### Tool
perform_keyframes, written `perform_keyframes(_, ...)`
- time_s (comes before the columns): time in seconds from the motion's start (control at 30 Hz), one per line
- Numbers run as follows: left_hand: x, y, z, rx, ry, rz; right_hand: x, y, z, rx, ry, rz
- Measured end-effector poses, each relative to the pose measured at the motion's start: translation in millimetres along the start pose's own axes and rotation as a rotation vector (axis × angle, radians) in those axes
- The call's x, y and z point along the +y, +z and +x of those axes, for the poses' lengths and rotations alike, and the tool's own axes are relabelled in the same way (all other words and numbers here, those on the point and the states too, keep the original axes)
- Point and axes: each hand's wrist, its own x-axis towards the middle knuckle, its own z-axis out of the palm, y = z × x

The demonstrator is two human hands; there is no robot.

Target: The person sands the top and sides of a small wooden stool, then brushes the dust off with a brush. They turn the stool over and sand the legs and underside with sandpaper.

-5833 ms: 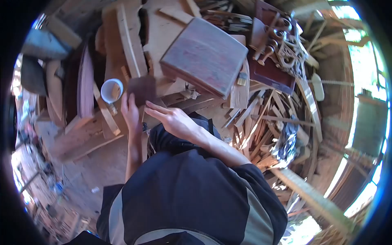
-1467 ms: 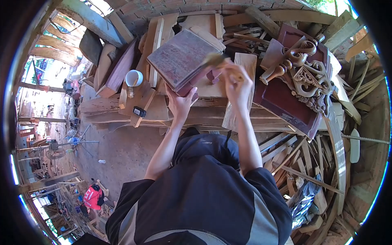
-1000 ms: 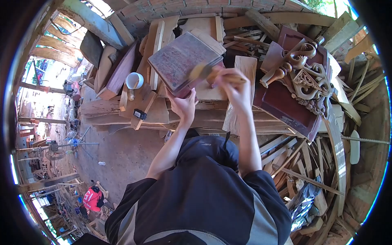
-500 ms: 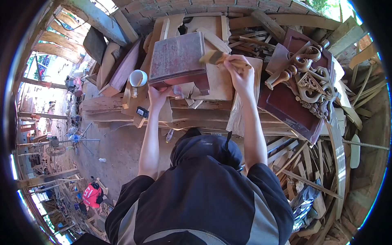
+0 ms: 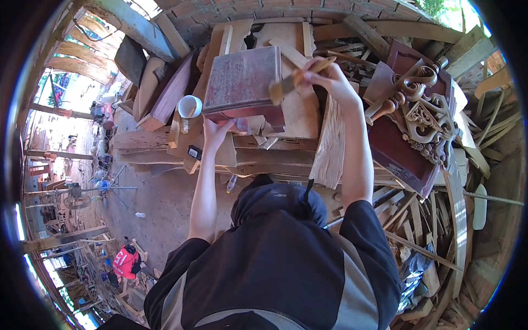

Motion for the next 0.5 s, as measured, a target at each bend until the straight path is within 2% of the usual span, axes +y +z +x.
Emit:
perform_keyframes(0.07, -3.4, 1.5, 0.7, 0.005, 0.003, -0.017, 7.9, 0.9, 11.5, 0.424, -0.171, -0.188)
perform_keyframes(0.13, 10.7, 0.7, -3.4, -0.021, -0.027, 0.049, -6.2, -1.5, 5.3, 0.386, -0.142, -0.143)
perform_keyframes(0.2, 14.8, -0.9, -3.0, -0.046, -0.054, 0.115, -13.4, -15.6, -3.0, -0.162, 0.09, 0.012)
perform_keyframes(0.27, 5.1, 0.1, -1.7, -0.048, -0.065, 0.03, 0.0, -13.4, 6.7, -0.124, 0.04, -0.01)
perform_keyframes(0.33, 9.6, 1.4, -2.4, -0.068, -0.079, -0.003, 19.7, -12.1, 23.5, 0.333, -0.206, -0.206)
perform_keyframes(0.4, 19.3, 1.1, -1.7, -0.081, -0.086, -0.031, 9.8, -14.0, 16.2, 0.333, -0.195, -0.119)
perform_keyframes(0.47, 29.1, 2.2, -4.3, -0.058, -0.037, 0.074, -2.8, -20.7, 4.8, -0.193, 0.083, 0.061)
perform_keyframes(0.5, 23.0, 0.4, -3.7, -0.055, -0.037, 0.075, -2.5, -19.6, 5.2, -0.243, 0.086, 0.049)
